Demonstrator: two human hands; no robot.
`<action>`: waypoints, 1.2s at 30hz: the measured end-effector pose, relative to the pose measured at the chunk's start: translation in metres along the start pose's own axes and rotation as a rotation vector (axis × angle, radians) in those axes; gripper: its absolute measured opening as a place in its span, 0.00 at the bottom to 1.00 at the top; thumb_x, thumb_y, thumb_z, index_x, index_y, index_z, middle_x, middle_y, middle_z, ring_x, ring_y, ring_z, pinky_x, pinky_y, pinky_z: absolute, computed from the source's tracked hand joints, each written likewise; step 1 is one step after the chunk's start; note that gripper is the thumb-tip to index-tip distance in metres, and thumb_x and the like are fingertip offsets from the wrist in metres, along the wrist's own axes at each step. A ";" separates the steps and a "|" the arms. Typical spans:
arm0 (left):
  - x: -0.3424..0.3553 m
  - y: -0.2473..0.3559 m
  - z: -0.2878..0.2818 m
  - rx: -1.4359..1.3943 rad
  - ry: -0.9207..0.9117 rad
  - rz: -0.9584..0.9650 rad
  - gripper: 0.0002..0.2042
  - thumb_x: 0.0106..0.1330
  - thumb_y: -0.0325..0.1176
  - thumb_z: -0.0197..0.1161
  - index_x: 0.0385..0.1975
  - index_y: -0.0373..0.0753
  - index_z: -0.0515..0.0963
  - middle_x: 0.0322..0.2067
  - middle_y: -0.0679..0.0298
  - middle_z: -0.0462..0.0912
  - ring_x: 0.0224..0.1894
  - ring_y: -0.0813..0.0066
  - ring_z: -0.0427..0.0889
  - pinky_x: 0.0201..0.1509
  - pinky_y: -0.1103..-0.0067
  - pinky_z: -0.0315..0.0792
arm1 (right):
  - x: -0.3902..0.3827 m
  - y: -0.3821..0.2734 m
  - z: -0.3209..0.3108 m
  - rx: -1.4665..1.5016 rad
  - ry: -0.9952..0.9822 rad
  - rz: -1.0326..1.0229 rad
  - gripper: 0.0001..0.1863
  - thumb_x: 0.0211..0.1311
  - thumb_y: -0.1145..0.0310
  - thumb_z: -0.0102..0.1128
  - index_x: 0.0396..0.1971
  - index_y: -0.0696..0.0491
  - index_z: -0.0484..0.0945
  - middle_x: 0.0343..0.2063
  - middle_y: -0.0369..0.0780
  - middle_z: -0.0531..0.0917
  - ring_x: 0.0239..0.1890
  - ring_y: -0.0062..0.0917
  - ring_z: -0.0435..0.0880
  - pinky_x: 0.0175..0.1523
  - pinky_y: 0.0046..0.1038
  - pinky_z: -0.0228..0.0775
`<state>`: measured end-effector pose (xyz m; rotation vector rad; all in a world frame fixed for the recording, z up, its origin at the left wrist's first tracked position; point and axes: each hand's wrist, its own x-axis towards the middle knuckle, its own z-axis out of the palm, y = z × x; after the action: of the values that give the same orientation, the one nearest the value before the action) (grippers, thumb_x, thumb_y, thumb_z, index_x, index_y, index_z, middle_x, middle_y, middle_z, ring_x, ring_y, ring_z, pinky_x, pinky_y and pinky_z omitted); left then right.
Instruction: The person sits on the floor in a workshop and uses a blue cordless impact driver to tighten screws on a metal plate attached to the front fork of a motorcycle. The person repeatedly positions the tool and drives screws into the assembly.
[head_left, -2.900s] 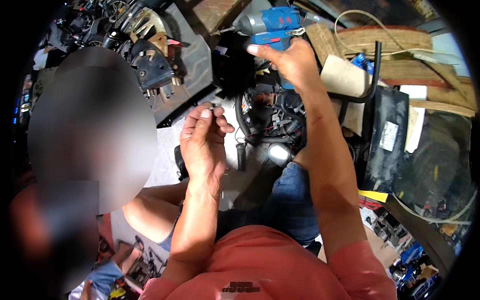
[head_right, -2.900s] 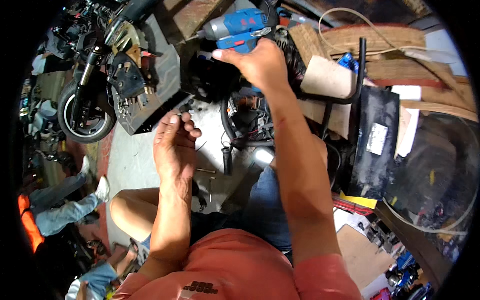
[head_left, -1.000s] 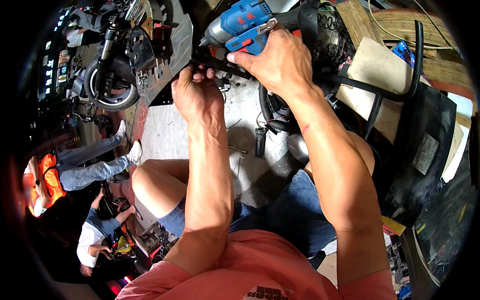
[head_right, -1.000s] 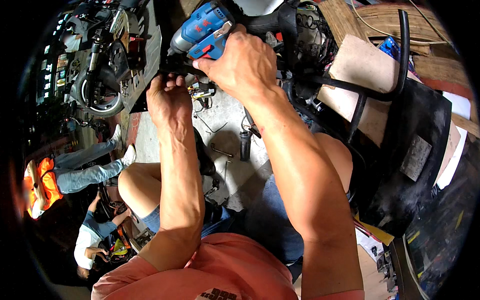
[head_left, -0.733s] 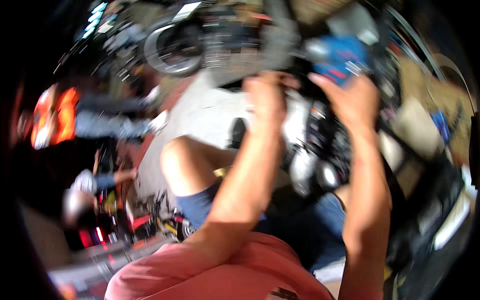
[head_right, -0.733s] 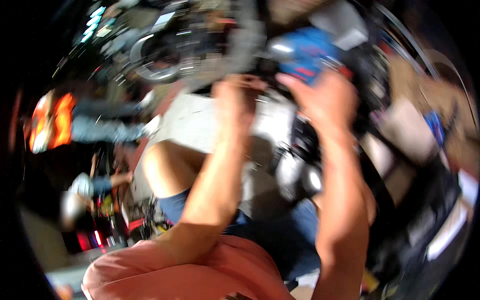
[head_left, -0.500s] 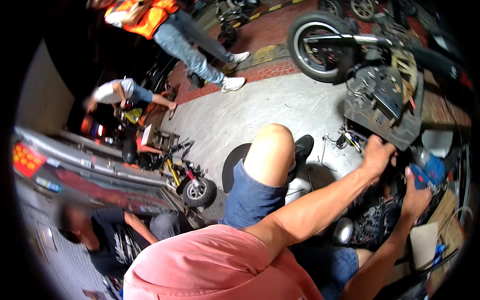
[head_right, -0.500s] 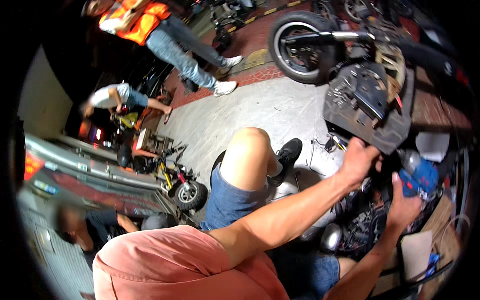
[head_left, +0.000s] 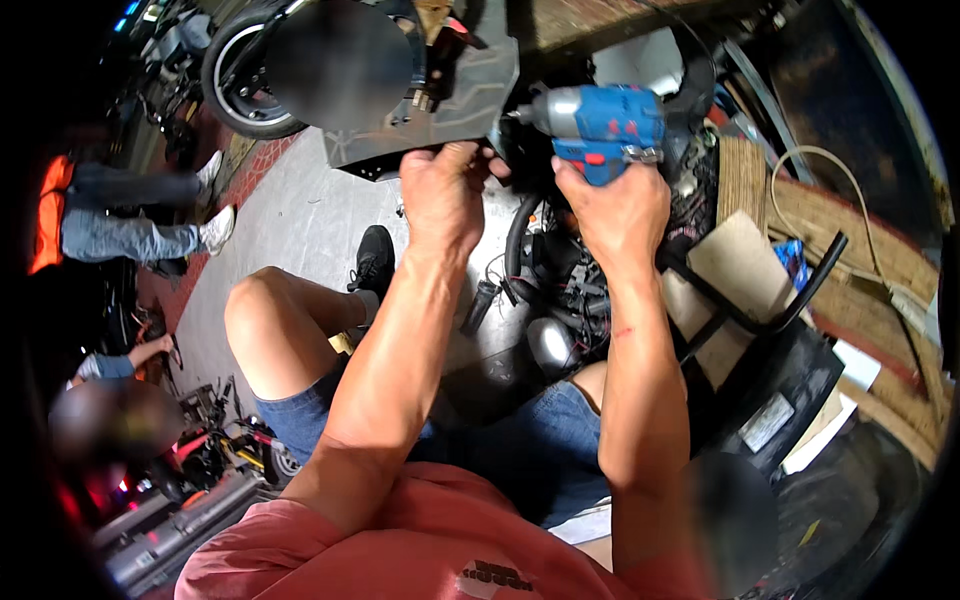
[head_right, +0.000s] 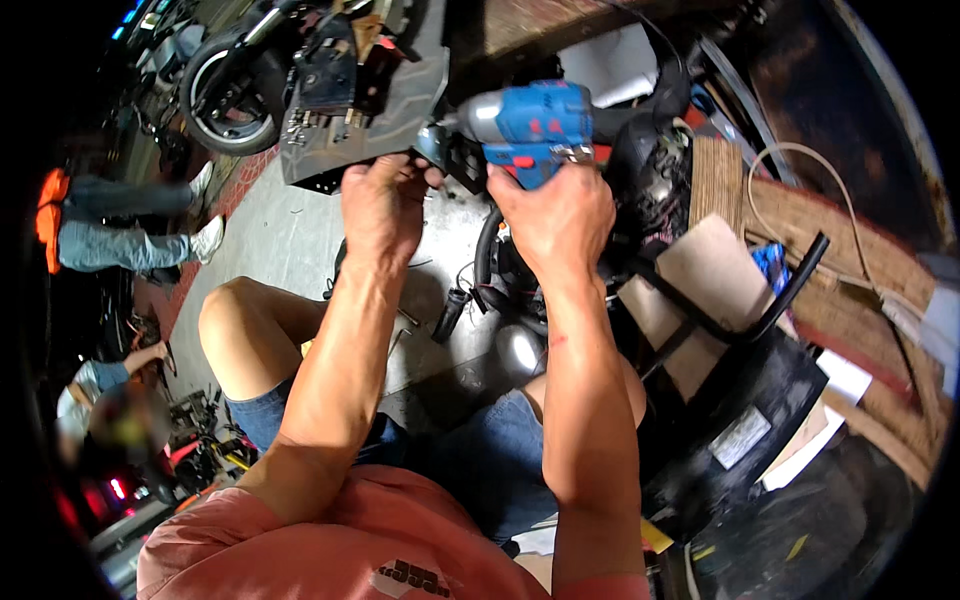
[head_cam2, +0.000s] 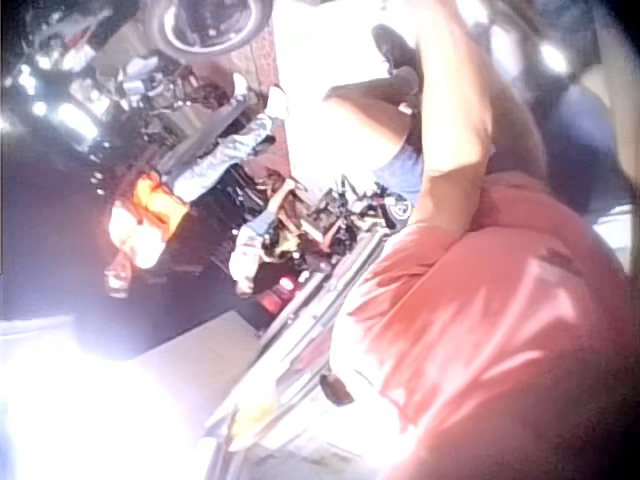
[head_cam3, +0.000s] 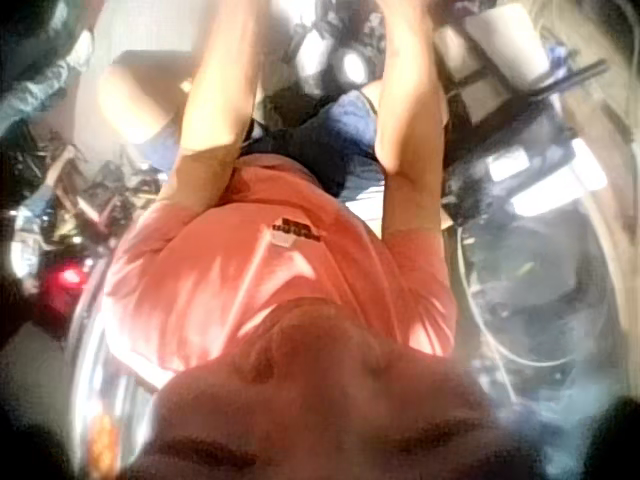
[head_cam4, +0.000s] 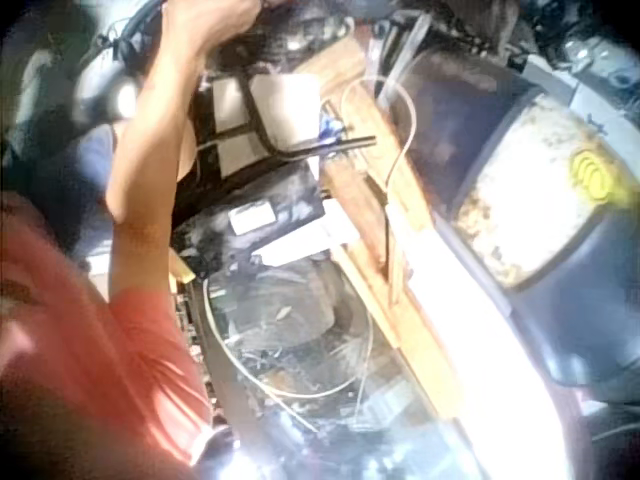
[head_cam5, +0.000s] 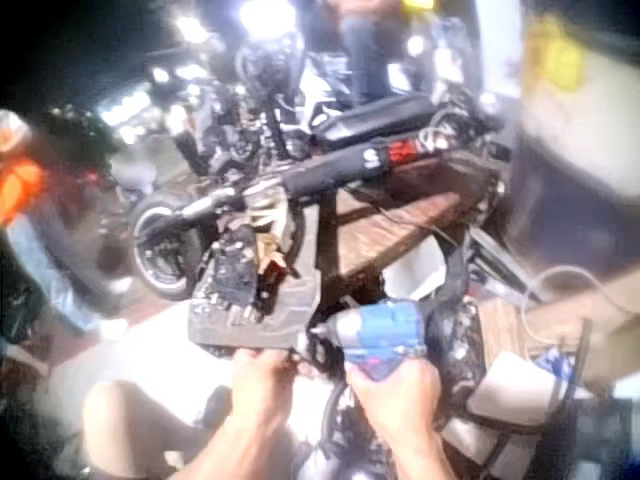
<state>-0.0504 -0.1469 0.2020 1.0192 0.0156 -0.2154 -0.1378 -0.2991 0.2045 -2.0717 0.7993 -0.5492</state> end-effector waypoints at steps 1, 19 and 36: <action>-0.001 0.005 0.000 0.096 -0.025 -0.031 0.04 0.70 0.24 0.62 0.38 0.31 0.81 0.32 0.59 0.82 0.35 0.66 0.83 0.36 0.69 0.80 | 0.001 0.004 0.001 -0.019 0.014 -0.010 0.27 0.48 0.54 0.82 0.44 0.56 0.87 0.37 0.51 0.90 0.43 0.50 0.89 0.51 0.43 0.80; 0.006 0.002 -0.017 0.013 -0.217 0.016 0.08 0.70 0.21 0.61 0.46 0.31 0.80 0.37 0.60 0.84 0.35 0.68 0.83 0.36 0.68 0.83 | -0.002 0.014 0.002 -0.006 -0.023 -0.016 0.27 0.49 0.51 0.78 0.41 0.57 0.86 0.35 0.52 0.90 0.41 0.50 0.90 0.49 0.44 0.81; 0.002 0.005 -0.010 0.044 -0.140 -0.046 0.08 0.68 0.20 0.57 0.43 0.34 0.81 0.38 0.62 0.85 0.37 0.70 0.82 0.40 0.67 0.79 | 0.000 0.008 -0.005 -0.059 -0.090 0.062 0.35 0.47 0.48 0.79 0.47 0.61 0.83 0.39 0.55 0.89 0.45 0.52 0.89 0.54 0.47 0.81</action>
<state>-0.0467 -0.1365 0.2006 1.0464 -0.0933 -0.3298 -0.1435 -0.3056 0.2013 -2.1026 0.8326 -0.4004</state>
